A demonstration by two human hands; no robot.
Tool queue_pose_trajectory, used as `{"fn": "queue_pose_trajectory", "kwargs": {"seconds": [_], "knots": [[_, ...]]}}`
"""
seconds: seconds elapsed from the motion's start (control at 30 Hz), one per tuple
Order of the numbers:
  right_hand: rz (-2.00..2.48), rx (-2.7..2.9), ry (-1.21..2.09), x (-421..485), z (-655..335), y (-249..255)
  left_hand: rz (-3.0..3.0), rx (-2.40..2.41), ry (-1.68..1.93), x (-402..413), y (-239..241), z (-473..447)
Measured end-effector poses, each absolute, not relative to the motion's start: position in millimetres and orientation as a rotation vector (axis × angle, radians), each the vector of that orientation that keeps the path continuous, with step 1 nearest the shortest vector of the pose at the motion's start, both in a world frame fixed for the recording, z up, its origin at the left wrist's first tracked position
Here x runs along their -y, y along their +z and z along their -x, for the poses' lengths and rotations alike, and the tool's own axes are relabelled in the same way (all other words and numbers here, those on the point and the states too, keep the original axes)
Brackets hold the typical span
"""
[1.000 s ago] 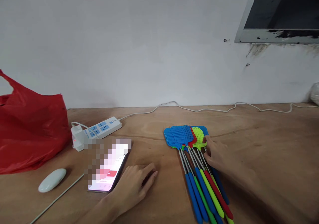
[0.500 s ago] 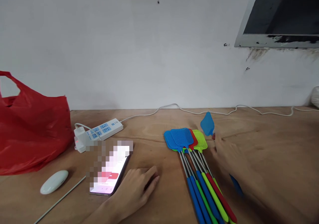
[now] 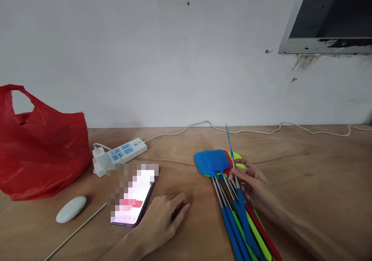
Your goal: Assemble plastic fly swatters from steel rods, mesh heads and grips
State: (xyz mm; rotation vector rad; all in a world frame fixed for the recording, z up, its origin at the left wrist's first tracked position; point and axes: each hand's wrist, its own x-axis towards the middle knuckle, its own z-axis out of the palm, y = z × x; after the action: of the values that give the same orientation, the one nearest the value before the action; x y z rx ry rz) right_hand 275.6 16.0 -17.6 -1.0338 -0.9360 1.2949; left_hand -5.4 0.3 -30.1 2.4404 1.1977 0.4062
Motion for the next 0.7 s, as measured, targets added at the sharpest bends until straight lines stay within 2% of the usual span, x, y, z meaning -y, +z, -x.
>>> {"fn": "queue_pose_trajectory", "kwargs": {"seconds": [0.27, 0.47, 0.7], "knots": [[0.909, 0.749, 1.586, -7, -264, -17, -2.237, -1.145, 0.541, 6, -24, 1], [0.833, 0.872, 1.593, 2, -256, -14, -2.106, -1.183, 0.482, 13, -20, 2], [0.839, 0.945, 1.573, 4, -256, -16, -2.228, -1.202, 0.401, 15, -23, 0]]}}
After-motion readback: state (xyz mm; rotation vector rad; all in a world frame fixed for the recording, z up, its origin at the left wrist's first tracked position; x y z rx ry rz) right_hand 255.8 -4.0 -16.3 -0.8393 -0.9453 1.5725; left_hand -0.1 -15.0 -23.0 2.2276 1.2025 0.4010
